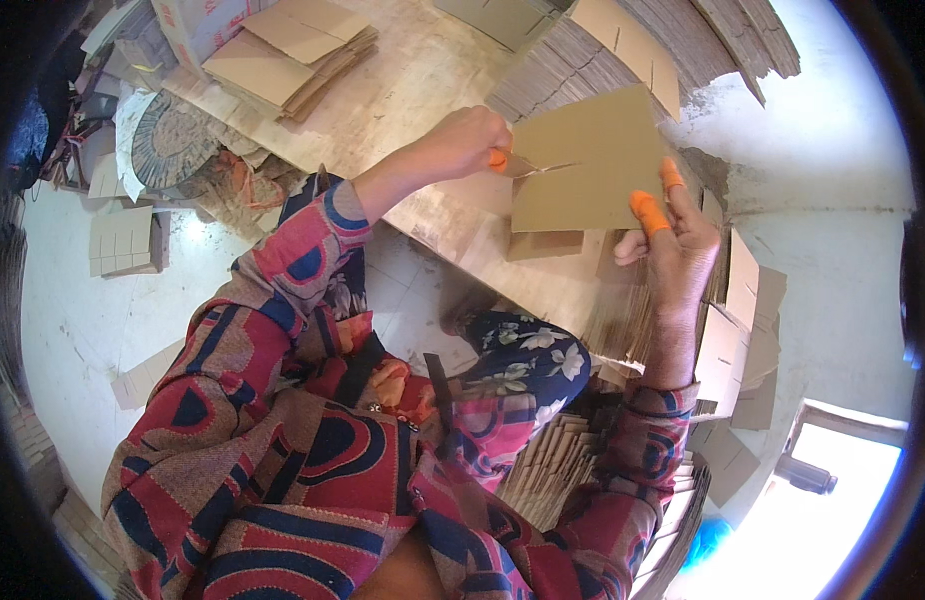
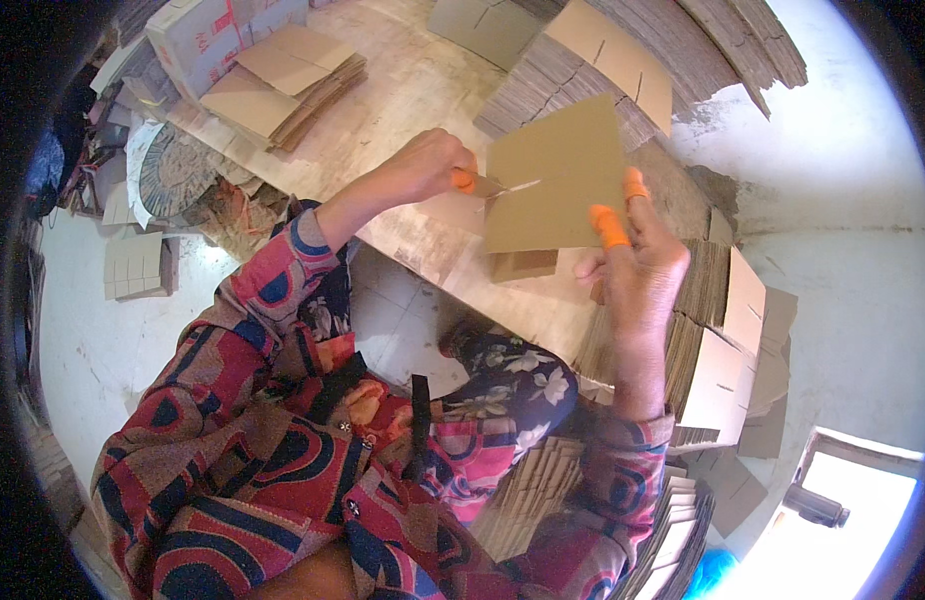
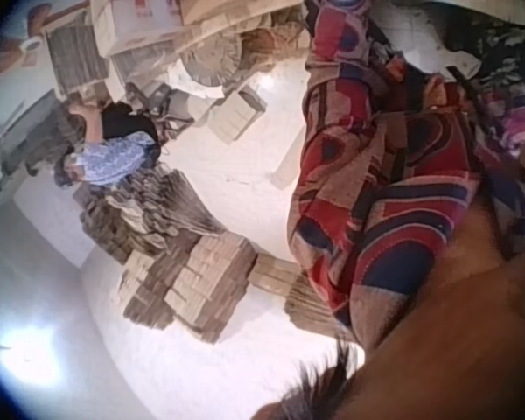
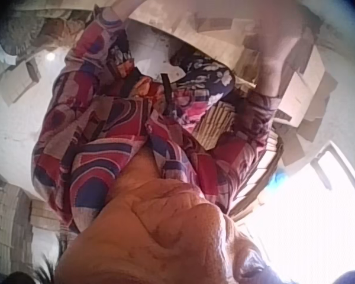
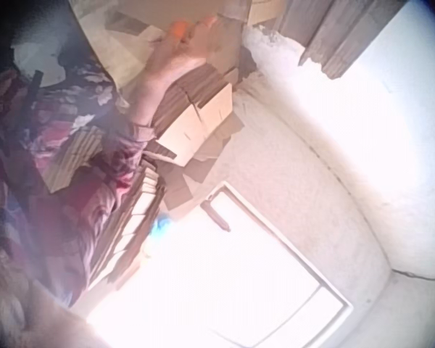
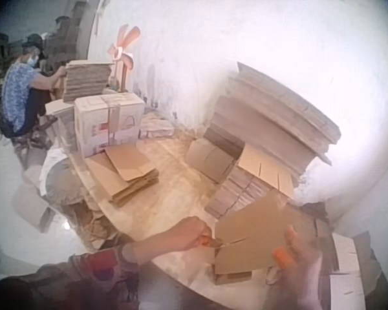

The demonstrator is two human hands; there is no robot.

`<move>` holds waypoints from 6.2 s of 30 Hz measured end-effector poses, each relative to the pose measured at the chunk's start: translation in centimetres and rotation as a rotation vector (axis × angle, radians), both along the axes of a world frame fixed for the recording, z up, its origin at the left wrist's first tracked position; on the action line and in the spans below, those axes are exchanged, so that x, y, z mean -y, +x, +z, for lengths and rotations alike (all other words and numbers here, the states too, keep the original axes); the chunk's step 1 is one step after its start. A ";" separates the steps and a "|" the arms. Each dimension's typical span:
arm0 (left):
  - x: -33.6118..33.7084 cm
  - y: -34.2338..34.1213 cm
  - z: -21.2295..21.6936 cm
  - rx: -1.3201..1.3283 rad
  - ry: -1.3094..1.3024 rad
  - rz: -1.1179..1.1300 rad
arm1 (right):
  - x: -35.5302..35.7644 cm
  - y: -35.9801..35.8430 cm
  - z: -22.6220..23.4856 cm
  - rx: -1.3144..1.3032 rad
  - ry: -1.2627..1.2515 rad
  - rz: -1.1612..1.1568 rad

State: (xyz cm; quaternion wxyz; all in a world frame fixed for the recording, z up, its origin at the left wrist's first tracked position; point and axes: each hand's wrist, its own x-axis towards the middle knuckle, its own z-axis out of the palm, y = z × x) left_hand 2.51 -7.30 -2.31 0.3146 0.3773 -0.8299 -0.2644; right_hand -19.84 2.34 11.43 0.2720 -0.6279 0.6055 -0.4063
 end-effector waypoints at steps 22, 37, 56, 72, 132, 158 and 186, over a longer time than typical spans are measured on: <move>-2.1 -2.6 1.1 0.159 -0.448 -0.011 | 1.2 -0.8 -7.4 -0.970 -0.428 -0.001; 0.6 -5.1 0.9 0.306 -0.454 -0.394 | 0.1 -11.3 -6.7 -0.759 -0.298 0.024; 3.8 13.8 2.0 0.824 -0.495 0.656 | -1.2 -23.3 -1.1 -1.269 0.291 -0.609; 7.2 18.0 -3.0 0.924 -0.117 0.689 | -1.6 -28.9 -0.5 -1.192 0.026 -0.350; 1.5 -6.3 0.8 0.421 -0.004 -0.028 | -5.6 -5.1 5.3 0.041 -0.188 -0.309; 0.0 -5.3 0.1 0.132 -0.142 -0.073 | 0.0 -2.0 -2.5 -0.333 0.119 -0.029; -0.3 -9.0 0.5 0.249 -0.124 -0.102 | 0.3 -3.7 -1.3 -0.306 0.072 0.060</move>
